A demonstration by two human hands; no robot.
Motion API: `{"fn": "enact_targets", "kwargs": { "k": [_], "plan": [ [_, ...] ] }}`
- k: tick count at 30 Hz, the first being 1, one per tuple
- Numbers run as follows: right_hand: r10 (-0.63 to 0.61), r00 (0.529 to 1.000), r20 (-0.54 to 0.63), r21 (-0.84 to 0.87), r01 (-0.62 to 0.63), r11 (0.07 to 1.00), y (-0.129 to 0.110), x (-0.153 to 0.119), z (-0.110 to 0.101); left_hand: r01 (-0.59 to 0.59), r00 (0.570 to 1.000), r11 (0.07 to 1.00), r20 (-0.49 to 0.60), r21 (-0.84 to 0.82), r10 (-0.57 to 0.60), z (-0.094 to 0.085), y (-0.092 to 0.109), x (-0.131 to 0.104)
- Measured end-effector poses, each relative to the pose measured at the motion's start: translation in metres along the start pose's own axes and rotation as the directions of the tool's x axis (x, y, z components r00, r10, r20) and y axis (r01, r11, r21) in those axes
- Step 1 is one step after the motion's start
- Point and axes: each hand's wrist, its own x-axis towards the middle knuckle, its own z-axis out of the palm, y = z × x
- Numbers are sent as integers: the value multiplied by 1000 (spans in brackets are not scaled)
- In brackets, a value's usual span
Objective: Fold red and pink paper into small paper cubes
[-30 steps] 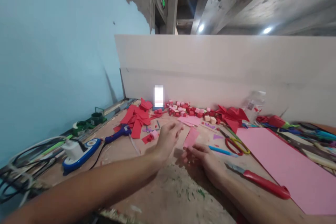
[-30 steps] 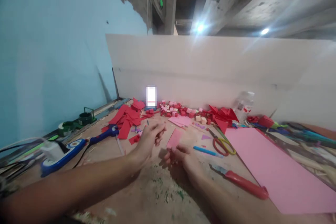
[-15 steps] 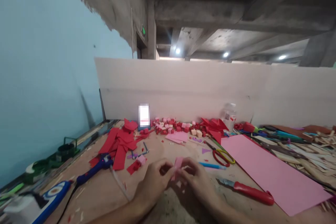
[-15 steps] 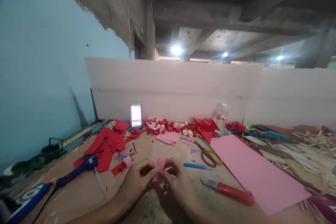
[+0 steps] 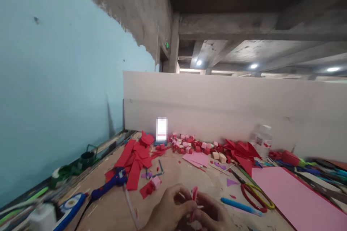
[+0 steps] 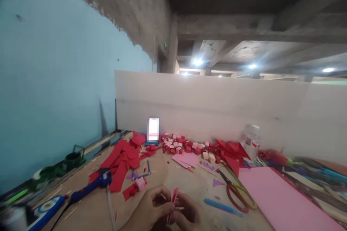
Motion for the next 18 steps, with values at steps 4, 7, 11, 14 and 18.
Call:
{"fn": "enact_targets", "kwargs": {
  "k": [4,7,11,14,18],
  "plan": [
    [-4,998,55,6,3,1000,-17,-9,9,-19,999,1000,42,-12,20,-1,10,-1],
    [-76,996,43,-11,77,997,-26,-14,15,0,996,999,89,-44,3,2,24,-4],
    [-28,999,-25,2,28,1000,-29,-15,15,-5,986,995,165,-102,22,4,33,-8],
    [-33,998,-59,46,36,998,-31,-17,16,6,988,994,154,-113,12,4,36,-11],
    [-16,991,-134,129,34,991,-31,-18,18,-24,997,996,68,-84,30,4,40,-13]
  ]
}}
